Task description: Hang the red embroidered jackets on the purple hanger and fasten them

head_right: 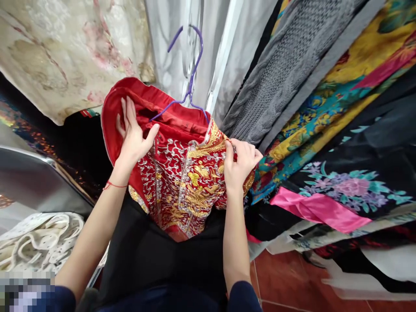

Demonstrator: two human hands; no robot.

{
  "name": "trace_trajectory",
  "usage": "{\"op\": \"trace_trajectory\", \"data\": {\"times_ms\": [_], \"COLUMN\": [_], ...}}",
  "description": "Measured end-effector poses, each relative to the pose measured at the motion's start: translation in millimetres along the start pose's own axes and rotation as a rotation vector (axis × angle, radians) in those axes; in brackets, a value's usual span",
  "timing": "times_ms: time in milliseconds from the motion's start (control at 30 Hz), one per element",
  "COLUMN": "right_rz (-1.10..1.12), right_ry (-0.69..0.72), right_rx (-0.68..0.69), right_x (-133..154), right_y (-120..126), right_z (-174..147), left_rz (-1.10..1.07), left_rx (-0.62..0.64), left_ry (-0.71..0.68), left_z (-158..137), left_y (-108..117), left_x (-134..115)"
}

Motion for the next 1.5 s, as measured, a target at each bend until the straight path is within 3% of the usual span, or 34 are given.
{"op": "trace_trajectory", "data": {"times_ms": [200,433,633,767,867,967,1033,1100,1167,1267,1367,1500], "right_rz": [-0.046,-0.201,-0.325,-0.386,-0.371,-0.261,-0.101,0.110,0.313,0.535,0.673,0.875], "right_ry": [-0.026,-0.022,-0.058,-0.016,-0.003,0.005,-0.033,-0.153,-0.288,-0.315,-0.181,-0.006], "right_rx": [-0.044,-0.199,-0.434,-0.577,-0.442,-0.227,-0.050,0.121,0.270,0.491,0.680,0.899], "right_x": [-17,-24,-19,5,28,52,64,71,78,96,111,115], "right_y": [28,68,128,163,170,170,168,169,171,174,176,175], "right_z": [-2,-3,11,19,13,-12,-36,-61,-85,-111,-122,-123], "left_rz": [0.118,0.102,0.096,0.051,-0.030,-0.271,-0.469,-0.648,-0.753,-0.724,-0.659,-0.716], "left_rx": [0.001,-0.080,-0.098,-0.100,-0.122,-0.063,0.181,0.554,0.765,0.686,0.622,0.683], "left_ry": [-0.001,0.021,0.108,0.127,0.126,0.166,0.220,0.265,0.311,0.370,0.419,0.421], "left_z": [-4,-11,-13,-23,-49,-94,-130,-172,-206,-228,-236,-233], "left_y": [11,30,35,37,51,69,70,60,54,49,47,52], "left_x": [25,19,14,4,-18,-52,-81,-114,-141,-156,-149,-130]}}
Point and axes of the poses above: each hand's wrist, its own z-axis towards the middle knuckle, its own y-axis out of the back of the hand, x = y × z, the point moved 6 cm from there along z, towards the middle knuckle, and after that the axes turned 6 degrees about -x, right-handed, at the moved point
